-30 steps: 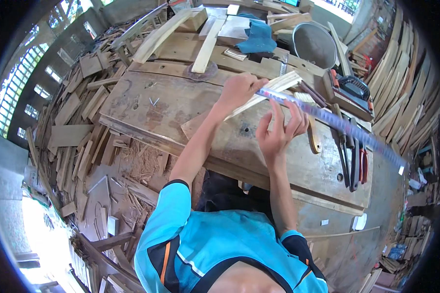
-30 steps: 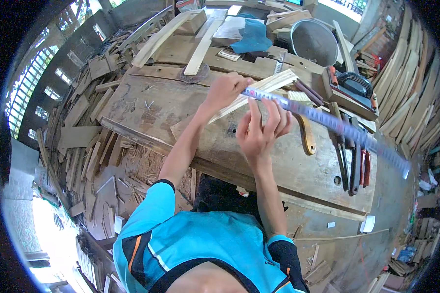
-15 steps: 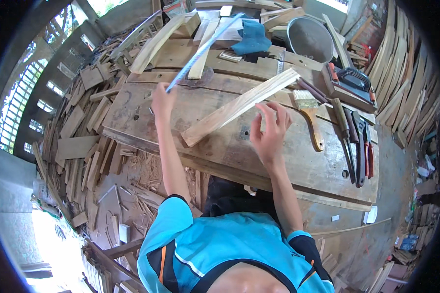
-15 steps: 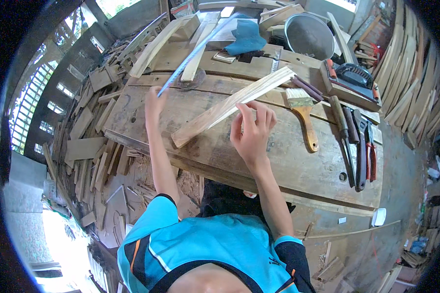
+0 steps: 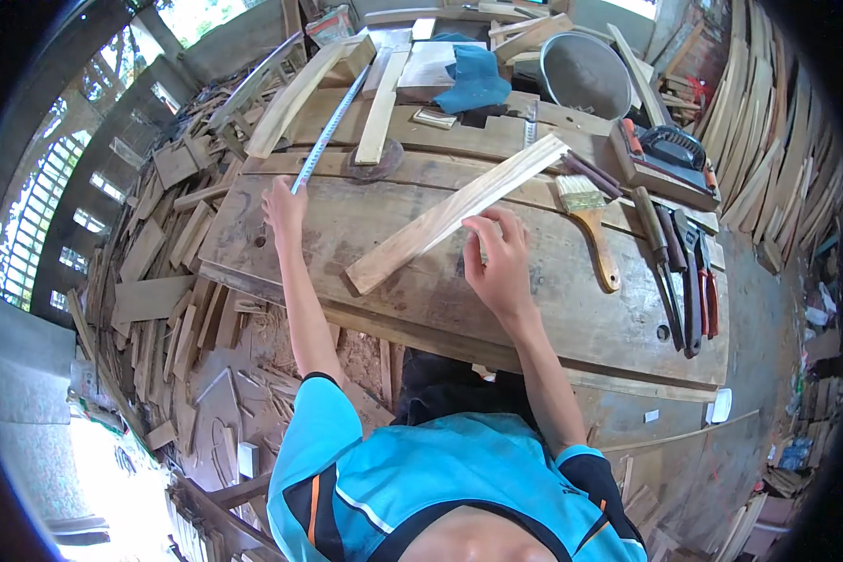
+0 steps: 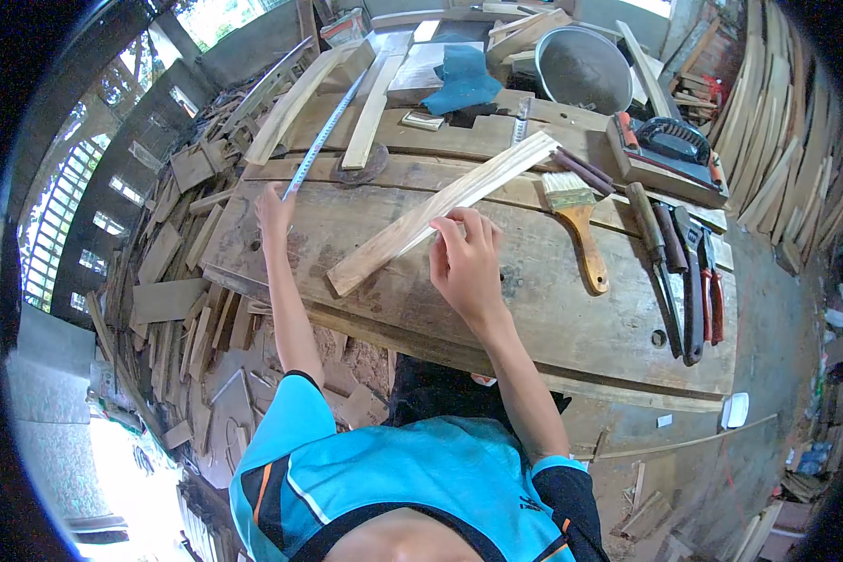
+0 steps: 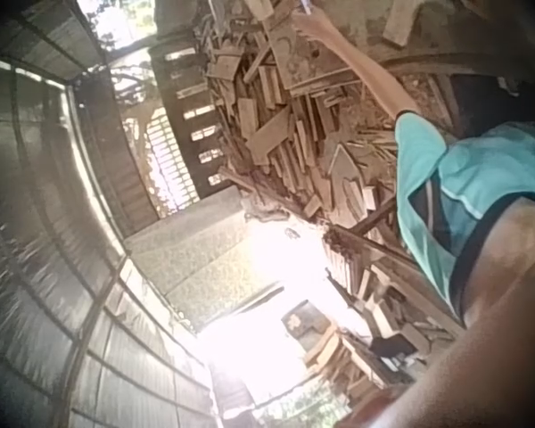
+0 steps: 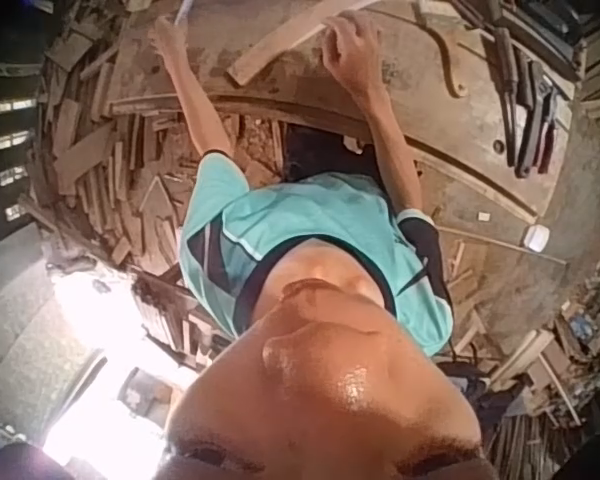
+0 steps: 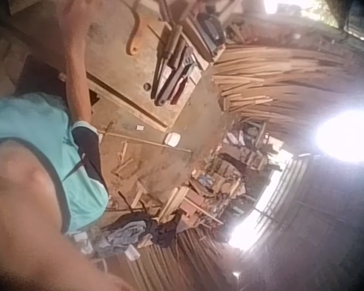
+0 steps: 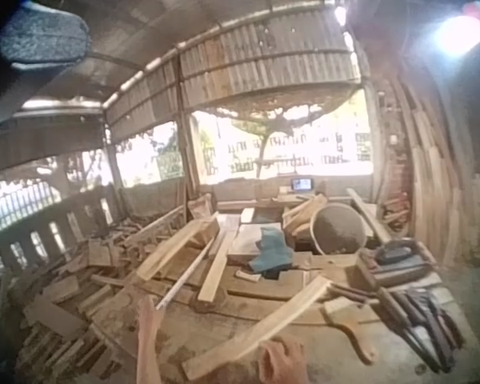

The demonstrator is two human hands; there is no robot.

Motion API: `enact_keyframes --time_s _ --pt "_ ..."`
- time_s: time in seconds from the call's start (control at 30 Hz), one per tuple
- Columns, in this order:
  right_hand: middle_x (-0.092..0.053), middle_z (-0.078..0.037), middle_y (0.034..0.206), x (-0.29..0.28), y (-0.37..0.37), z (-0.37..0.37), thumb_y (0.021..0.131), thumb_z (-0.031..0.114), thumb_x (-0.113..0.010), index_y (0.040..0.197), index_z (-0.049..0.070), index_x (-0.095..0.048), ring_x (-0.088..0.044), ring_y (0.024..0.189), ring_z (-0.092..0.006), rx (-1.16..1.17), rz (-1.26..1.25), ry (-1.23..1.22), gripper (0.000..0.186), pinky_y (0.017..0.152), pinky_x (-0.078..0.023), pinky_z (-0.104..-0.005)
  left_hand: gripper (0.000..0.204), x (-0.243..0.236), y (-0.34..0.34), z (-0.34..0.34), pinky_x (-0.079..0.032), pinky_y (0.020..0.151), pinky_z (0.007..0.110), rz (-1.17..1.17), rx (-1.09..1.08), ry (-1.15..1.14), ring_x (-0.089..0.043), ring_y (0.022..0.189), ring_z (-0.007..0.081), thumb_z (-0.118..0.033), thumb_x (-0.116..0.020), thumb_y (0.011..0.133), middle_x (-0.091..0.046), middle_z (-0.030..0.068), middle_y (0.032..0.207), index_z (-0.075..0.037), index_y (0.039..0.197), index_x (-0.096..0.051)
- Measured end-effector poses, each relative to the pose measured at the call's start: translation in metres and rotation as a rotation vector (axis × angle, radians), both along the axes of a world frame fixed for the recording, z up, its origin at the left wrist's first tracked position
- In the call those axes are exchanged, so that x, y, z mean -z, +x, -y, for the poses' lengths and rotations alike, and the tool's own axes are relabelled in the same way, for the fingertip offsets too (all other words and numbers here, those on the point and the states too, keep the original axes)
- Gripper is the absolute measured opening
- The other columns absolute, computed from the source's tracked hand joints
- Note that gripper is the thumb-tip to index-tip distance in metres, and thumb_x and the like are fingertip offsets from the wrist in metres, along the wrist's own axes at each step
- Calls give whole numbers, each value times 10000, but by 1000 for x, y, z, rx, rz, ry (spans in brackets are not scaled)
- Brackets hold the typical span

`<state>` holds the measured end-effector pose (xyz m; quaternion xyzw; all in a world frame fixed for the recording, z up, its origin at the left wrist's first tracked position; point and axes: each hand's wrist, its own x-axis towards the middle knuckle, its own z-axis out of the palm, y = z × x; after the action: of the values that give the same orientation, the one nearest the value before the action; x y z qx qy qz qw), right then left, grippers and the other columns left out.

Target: Measure a piece of wood, mark it, and then use a chisel and an adjustable wrench as a mallet to carve a notch.

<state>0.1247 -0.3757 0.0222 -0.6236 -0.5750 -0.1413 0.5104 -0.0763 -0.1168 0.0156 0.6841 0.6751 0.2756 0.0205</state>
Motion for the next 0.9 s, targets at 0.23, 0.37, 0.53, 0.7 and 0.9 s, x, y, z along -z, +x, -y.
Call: enact_keyframes --time_s 0.23,0.37,0.53,0.7,0.9 --pt "-495 -95 919 5 -4 -1 679 28 -548 909 68 -543 -486 881 -256 -60 6 -185 233 788 -352 -388 432 -8 24 46 -344 879 397 188 604 -60 -439 1042 297 -372 -567 773 -500 136 1051 -58 1064 -509" --pt "-501 -93 916 10 -2 -1 683 40 -542 911 74 -547 -488 878 -257 -31 19 -263 230 786 -357 -392 465 -2 56 147 -377 838 386 -232 766 138 -497 946 304 -382 -609 737 -525 145 997 -44 1045 -525" --pt "-503 -98 918 5 -2 -1 688 40 -543 941 70 -537 -490 881 -257 -33 3 -210 255 784 -360 -386 468 -11 50 177 -446 716 369 -116 681 9 -546 841 274 -392 -659 661 -546 112 943 -60 979 -568" --pt "-503 -103 928 0 0 1 698 37 -537 986 75 -518 -495 884 -258 -13 -64 -120 291 782 -359 -382 421 -8 9 187 -459 663 363 -105 713 176 -562 780 275 -355 -668 658 -570 121 838 -30 912 -581" --pt "-503 -102 936 -1 -2 3 693 47 -546 994 71 -515 -490 893 -255 -13 -40 -144 304 780 -362 -381 400 -20 -36 163 -453 674 366 -42 378 195 -566 751 289 -336 -665 672 -586 136 816 -6 888 -597"
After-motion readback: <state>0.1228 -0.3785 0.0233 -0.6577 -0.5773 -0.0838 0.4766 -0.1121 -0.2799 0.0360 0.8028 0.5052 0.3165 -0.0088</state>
